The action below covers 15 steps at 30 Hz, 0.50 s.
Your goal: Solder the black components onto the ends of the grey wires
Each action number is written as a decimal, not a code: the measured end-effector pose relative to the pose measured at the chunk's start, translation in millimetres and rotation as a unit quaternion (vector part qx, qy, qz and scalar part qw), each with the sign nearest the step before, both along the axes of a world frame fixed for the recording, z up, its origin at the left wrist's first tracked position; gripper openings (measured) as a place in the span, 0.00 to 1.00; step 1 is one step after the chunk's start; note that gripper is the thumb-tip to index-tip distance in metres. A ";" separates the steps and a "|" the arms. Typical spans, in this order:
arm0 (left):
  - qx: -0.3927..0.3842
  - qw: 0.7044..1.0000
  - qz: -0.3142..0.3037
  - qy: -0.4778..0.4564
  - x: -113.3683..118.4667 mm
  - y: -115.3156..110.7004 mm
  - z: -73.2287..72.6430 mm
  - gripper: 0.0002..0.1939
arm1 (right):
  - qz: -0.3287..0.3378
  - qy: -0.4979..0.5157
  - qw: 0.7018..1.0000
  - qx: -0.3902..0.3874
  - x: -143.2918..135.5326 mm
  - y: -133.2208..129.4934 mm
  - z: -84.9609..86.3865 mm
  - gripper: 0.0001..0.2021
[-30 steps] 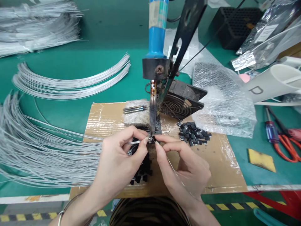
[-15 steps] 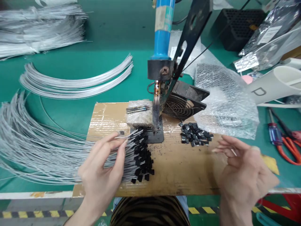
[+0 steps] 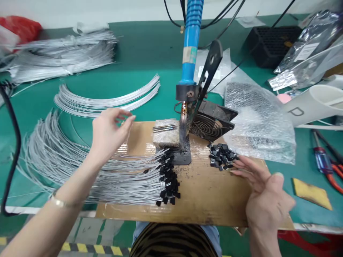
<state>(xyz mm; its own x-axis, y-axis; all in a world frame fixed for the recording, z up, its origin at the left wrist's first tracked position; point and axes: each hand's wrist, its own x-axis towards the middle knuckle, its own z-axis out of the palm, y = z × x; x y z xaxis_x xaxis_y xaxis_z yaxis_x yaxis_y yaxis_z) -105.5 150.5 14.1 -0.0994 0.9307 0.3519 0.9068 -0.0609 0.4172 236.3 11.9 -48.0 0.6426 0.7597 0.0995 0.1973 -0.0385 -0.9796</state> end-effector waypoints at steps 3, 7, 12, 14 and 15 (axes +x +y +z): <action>-0.015 1.000 -0.009 0.001 -10.9 62.7 -10.0 0.08 | -0.004 0.007 1.000 0.001 1.0 1.2 0.4 0.32; -0.040 0.999 -0.018 -0.025 -14.3 111.2 -30.9 0.05 | -0.003 0.010 1.000 0.010 1.0 2.3 2.6 0.29; -0.015 0.996 -0.024 -0.080 -18.4 109.6 -36.0 0.09 | 0.002 0.009 1.000 -0.018 1.7 2.7 6.4 0.28; 0.003 0.994 -0.031 -0.109 -22.1 100.4 -29.5 0.08 | 0.004 0.003 1.000 -0.029 2.1 3.4 6.3 0.30; 0.010 0.991 -0.034 -0.126 -24.2 95.8 -25.5 0.08 | 0.005 0.003 0.999 -0.031 2.0 3.8 6.1 0.30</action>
<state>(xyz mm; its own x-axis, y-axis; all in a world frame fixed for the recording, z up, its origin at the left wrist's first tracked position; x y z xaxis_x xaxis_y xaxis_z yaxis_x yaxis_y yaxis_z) -129.8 246.3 -11.4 -0.1242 0.9311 0.3430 0.7675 -0.1289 0.6279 238.3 15.7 -41.9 0.6353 0.7708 0.0473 0.1911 -0.0976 -0.9767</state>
